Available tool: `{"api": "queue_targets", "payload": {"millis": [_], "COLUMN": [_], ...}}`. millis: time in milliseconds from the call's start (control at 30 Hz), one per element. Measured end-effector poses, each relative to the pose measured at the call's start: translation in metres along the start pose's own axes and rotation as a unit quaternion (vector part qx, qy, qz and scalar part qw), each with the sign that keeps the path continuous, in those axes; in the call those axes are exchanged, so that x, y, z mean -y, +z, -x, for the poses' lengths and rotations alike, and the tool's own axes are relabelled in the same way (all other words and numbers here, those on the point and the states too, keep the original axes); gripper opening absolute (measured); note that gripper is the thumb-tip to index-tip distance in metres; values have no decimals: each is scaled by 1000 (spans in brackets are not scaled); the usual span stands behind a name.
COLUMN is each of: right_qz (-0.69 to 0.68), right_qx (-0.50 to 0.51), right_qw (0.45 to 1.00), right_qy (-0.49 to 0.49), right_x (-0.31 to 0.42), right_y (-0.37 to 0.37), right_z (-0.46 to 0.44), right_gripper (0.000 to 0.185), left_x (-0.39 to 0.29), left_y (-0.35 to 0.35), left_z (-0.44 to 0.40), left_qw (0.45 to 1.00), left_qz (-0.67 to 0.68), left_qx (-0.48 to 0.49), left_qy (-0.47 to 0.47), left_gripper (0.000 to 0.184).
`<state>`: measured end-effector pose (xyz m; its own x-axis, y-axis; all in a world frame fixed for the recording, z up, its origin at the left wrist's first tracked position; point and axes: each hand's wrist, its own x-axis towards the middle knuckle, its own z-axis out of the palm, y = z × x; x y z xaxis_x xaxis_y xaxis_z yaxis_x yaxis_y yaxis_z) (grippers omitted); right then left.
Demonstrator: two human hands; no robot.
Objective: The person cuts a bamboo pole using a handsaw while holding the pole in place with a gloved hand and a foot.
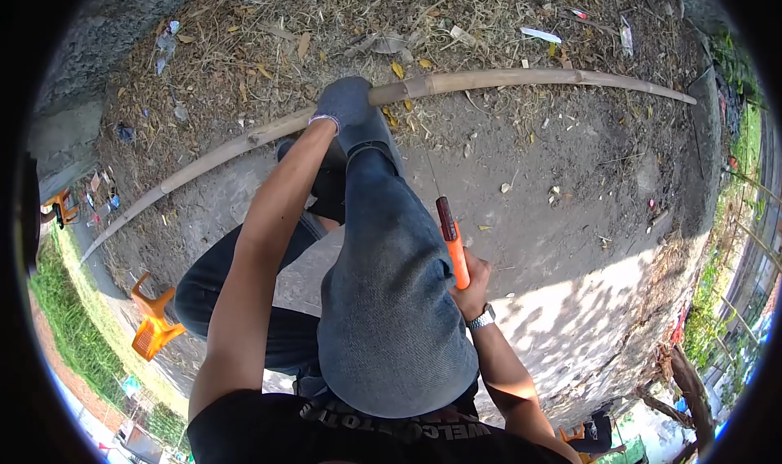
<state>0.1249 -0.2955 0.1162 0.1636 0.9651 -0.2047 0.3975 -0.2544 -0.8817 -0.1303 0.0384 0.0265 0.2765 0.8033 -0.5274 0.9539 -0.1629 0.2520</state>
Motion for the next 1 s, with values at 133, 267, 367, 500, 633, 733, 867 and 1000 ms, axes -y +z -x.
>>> {"api": "queue_targets", "payload": {"millis": [133, 267, 367, 500, 633, 733, 867, 1000], "right_qz": [-69, -17, -20, 37, -44, -107, -80, -48], "right_qx": [-36, -31, 22, 0, -9, -3, -32, -71], "right_qw": [993, 999, 1000, 999, 998, 993, 996, 995], "right_qy": [88, 35, 2, -36, 39, 47, -5, -54], "right_x": [8, 58, 41, 71, 153, 185, 166, 152], "right_y": [15, 31, 11, 28, -2, -54, -77, -57], "right_z": [-17, -151, -174, -153, -132, -121, -105, -92], "right_gripper": [29, 15, 13, 17, 16, 14, 15, 7], "left_x": [-7, -6, 10, 4, 4, -6, -5, -3], "left_y": [-3, 7, 26, 16, 43, 37, 59, 65], "left_z": [0, 9, 3, 6, 20, 36, 52, 40], "left_qw": [999, 1000, 998, 998, 991, 983, 917, 980], "left_qz": [-7, 7, 12, 8, -9, -17, -132, -43], "left_qx": [-26, -25, -63, -62, -133, -171, -356, -188], "left_qy": [-23, 1, 21, 32, 29, 63, 123, 48], "left_gripper": [33, 33, 31, 28, 24, 26, 28, 32]}}
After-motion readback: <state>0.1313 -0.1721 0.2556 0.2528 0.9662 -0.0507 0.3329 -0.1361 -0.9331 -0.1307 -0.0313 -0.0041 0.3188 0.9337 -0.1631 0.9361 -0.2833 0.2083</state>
